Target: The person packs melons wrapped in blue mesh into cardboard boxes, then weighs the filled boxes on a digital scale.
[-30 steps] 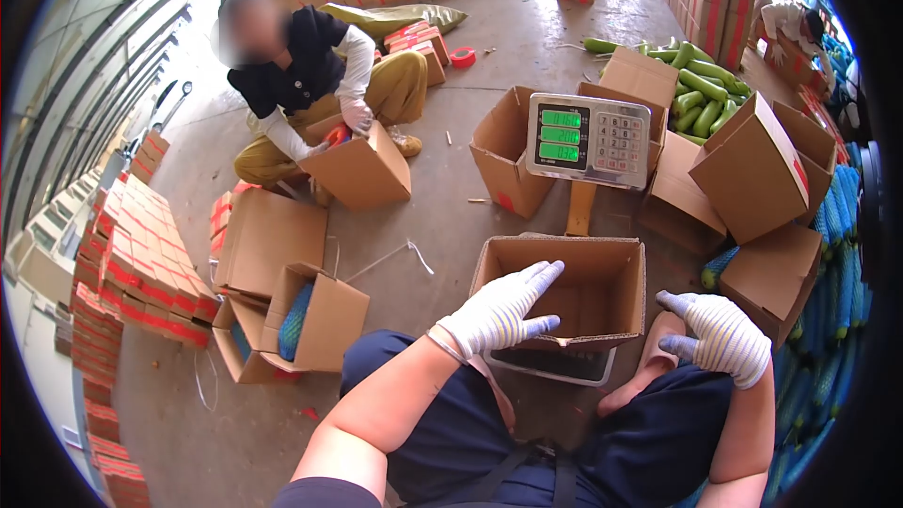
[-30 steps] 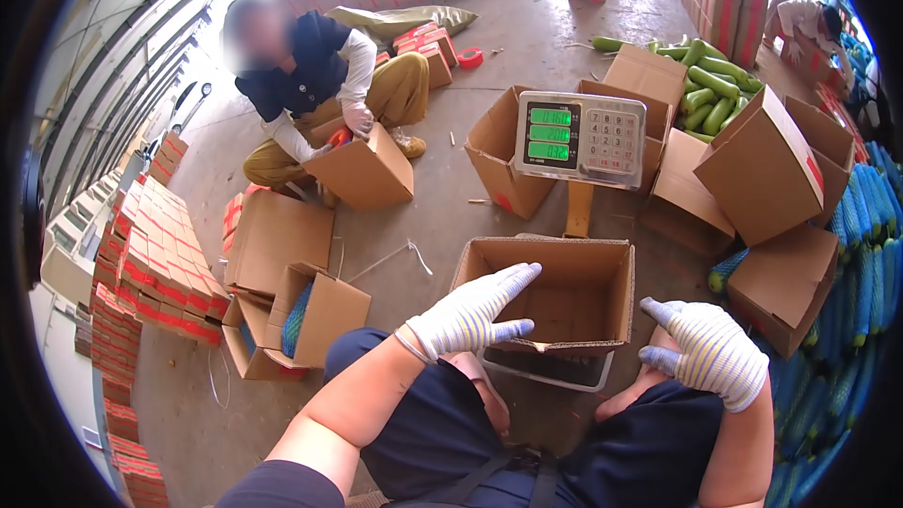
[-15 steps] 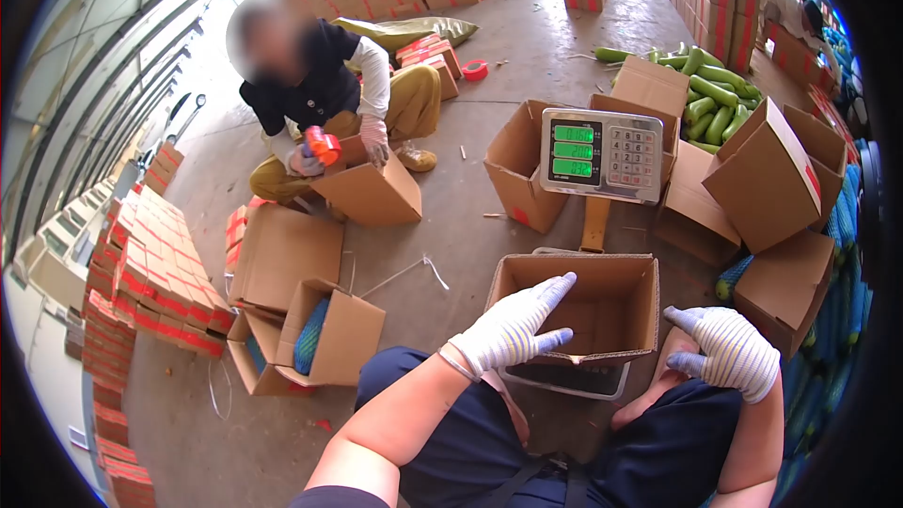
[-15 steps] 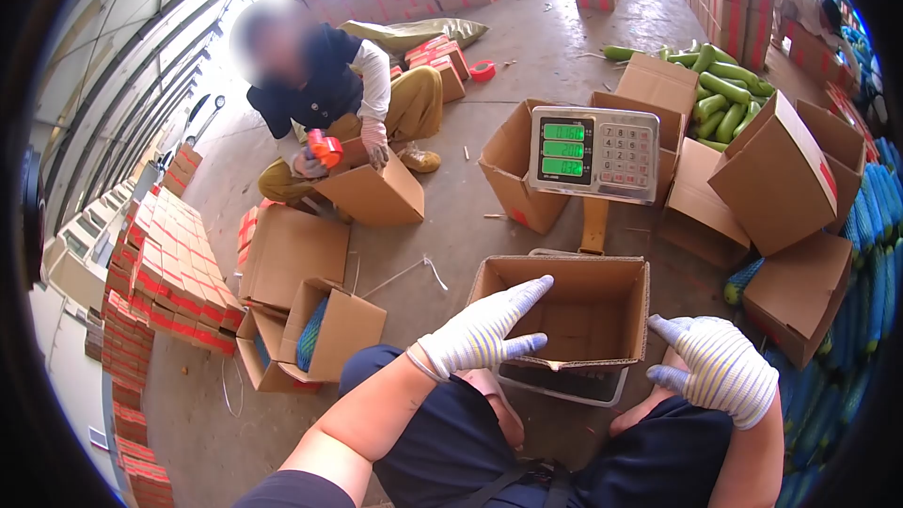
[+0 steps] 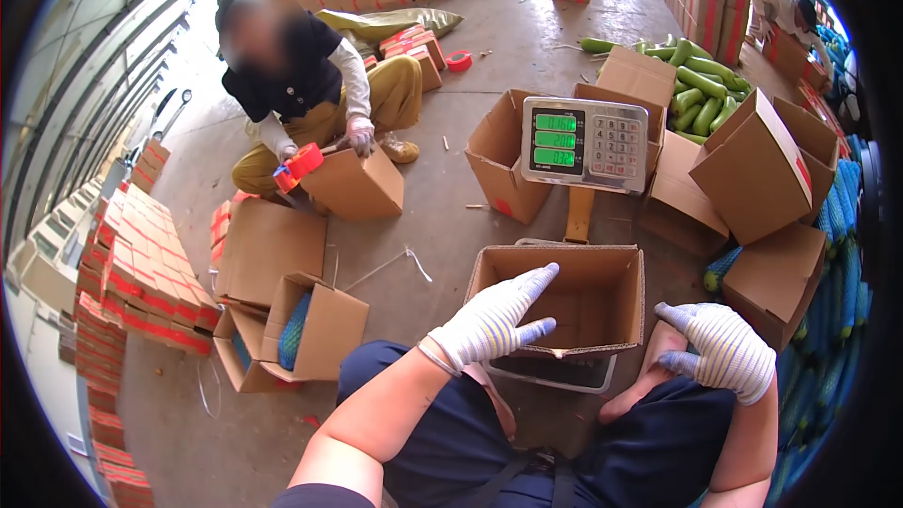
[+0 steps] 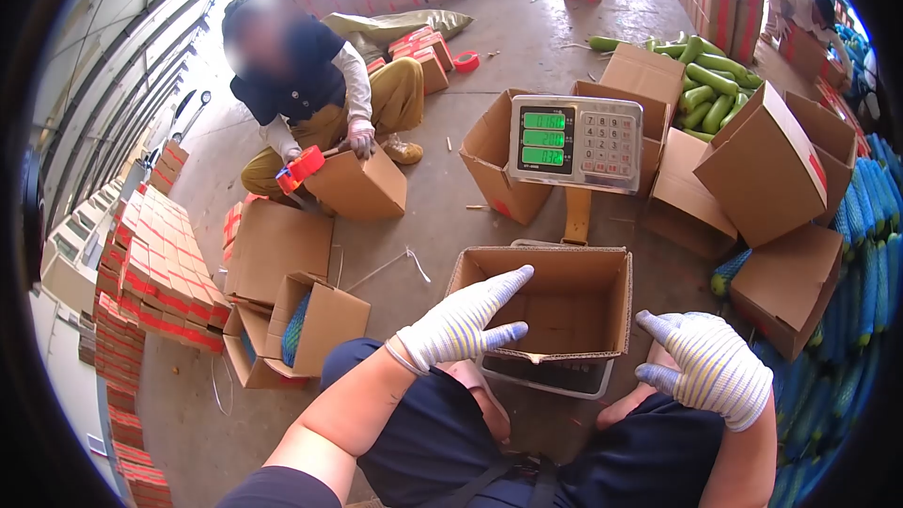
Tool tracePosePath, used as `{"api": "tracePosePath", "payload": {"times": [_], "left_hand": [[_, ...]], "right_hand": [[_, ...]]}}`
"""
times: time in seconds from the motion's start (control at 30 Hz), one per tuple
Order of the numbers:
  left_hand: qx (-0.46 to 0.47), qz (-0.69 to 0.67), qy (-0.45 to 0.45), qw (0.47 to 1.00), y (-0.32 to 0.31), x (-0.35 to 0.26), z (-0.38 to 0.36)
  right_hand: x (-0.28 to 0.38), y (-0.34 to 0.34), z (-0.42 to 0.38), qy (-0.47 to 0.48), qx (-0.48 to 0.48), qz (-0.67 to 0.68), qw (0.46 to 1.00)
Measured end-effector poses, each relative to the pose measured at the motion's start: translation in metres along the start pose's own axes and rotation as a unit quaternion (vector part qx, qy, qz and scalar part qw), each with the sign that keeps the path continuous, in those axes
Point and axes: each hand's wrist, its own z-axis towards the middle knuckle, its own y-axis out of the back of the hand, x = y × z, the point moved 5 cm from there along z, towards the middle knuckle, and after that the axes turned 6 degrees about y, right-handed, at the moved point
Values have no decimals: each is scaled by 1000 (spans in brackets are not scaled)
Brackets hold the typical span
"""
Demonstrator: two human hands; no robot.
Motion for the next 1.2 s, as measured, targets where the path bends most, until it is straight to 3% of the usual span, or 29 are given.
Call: {"api": "tracePosePath", "payload": {"times": [0.2, 0.27, 0.33, 0.37, 0.4, 0.5, 0.53, 0.6, 0.63, 0.7, 0.73, 0.8, 0.83, 0.87, 0.93, 1.07, 1.17, 1.2], "left_hand": [[1, -12, -8, 1000, -1, 1, 1], [-38, -24, -18, 999, 7, 6, 3], [-170, -90, -15, 981, 28, 16, 2], [-239, -182, -2, 954, 38, 28, 1], [-286, -409, 29, 866, 43, 38, -2], [-456, -473, 56, 752, 71, 86, -14], [-452, -575, 61, 680, 71, 96, -20], [-411, -602, 88, 679, 69, 100, -22], [-275, -619, 63, 733, 65, 79, -14], [-16, -608, 31, 793, 48, 30, -12], [96, -528, 52, 842, 39, 5, -14], [211, -356, 96, 905, 16, -10, -26], [221, -275, 108, 930, 8, -9, -28], [190, -138, 91, 968, 4, -7, -26], [105, 3, 33, 994, -2, -2, -24], [89, 2, -5, 996, -8, 2, -18], [92, 27, -45, 994, -4, -7, -19], [121, 31, -29, 992, -2, -11, -18]], "right_hand": [[0, 0, -2, -1, 2, 10, 1000], [0, -2, -2, 5, 0, 11, 1000], [0, -2, -2, 7, -3, 11, 1000], [1, -1, -1, 7, -2, 9, 1000], [1, -1, 1, 8, 0, 7, 1000], [3, 2, 5, 22, -35, 11, 999], [1, 1, 6, 21, -54, 11, 998], [3, 3, 8, 18, -96, -2, 995], [4, 3, 9, 17, -101, 7, 995], [3, 0, 8, 23, -103, 19, 994], [2, -3, 7, 35, -97, 17, 994], [-1, -13, 7, 39, -65, 10, 997], [0, -13, 8, 29, -63, 12, 997], [1, -15, 10, 24, -39, 14, 999], [1, -18, 8, 19, -13, 15, 1000], [4, -12, 9, 59, -43, 7, 997], [1, -9, 14, 40, -8, -8, 999], [3, -6, 19, 4, 51, 0, 999]]}}
